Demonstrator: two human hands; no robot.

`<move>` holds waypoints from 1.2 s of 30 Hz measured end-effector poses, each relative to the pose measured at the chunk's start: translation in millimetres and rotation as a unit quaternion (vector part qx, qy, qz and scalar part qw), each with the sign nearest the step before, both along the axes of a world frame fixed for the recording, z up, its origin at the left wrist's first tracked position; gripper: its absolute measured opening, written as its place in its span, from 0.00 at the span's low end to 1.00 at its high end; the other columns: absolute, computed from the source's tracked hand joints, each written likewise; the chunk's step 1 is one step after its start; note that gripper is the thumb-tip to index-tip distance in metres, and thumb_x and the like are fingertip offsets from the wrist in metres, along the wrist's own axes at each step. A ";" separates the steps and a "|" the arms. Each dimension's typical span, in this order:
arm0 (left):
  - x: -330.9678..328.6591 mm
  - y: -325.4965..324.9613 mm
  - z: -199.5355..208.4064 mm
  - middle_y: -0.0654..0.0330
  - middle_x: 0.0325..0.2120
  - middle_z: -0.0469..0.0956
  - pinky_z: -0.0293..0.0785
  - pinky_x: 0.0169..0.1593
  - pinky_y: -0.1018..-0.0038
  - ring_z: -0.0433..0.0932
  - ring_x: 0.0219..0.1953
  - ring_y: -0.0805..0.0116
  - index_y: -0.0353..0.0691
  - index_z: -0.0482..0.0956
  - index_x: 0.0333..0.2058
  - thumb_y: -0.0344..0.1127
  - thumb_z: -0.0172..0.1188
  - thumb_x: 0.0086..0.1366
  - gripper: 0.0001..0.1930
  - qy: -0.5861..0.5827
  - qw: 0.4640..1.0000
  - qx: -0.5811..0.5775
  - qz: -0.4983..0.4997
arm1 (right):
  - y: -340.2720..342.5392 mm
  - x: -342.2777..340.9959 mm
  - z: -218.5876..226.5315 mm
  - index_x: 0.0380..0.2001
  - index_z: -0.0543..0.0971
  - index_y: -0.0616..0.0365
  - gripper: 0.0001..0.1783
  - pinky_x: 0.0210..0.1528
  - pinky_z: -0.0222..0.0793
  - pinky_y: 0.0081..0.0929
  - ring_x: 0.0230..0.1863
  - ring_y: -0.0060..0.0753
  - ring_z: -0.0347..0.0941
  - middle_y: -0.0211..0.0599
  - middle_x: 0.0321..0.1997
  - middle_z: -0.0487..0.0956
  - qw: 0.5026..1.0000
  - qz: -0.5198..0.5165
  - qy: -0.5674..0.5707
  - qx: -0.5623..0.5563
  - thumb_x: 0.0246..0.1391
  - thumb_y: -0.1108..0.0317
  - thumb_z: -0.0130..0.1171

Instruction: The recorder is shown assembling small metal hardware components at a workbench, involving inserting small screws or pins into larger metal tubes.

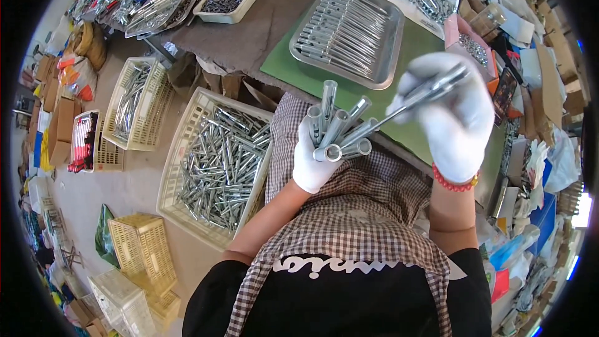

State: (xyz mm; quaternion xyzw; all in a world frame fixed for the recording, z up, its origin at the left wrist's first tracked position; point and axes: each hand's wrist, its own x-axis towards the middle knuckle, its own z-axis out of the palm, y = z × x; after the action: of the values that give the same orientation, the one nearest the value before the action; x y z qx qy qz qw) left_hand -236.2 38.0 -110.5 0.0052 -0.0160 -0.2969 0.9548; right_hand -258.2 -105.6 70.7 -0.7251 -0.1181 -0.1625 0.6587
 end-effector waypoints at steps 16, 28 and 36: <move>0.1 -8.5 -31.4 0.53 0.51 0.72 0.67 0.61 0.64 0.72 0.53 0.62 0.39 0.67 0.54 0.51 0.42 0.74 0.23 -0.104 0.986 0.123 0.049 | 15.8 14.6 -26.3 0.42 0.79 0.47 0.18 0.37 0.75 0.36 0.35 0.43 0.78 0.33 0.34 0.81 0.912 0.059 -0.171 -0.369 0.44 0.67 0.66; 4.6 0.7 -37.2 0.55 0.47 0.76 0.74 0.52 0.73 0.77 0.48 0.66 0.38 0.62 0.55 0.36 0.66 0.62 0.27 -0.239 0.824 0.486 0.166 | 22.4 20.9 -28.5 0.41 0.78 0.48 0.16 0.39 0.74 0.36 0.35 0.42 0.78 0.32 0.35 0.80 0.907 0.048 -0.169 -0.383 0.45 0.67 0.65; 7.9 2.2 -44.3 0.54 0.47 0.75 0.75 0.51 0.71 0.78 0.47 0.65 0.35 0.58 0.57 0.31 0.74 0.52 0.39 -0.231 0.827 0.485 0.168 | 20.2 33.7 -31.5 0.35 0.80 0.48 0.12 0.45 0.73 0.36 0.38 0.42 0.77 0.32 0.34 0.80 0.912 0.103 -0.131 -0.374 0.43 0.67 0.65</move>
State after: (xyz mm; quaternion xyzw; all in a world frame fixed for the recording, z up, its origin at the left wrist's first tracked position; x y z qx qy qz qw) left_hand -228.3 40.2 -154.8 0.5384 -0.0894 -0.0913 0.8329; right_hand -224.4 -85.4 39.2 -0.8744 -0.3294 -0.1307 0.3315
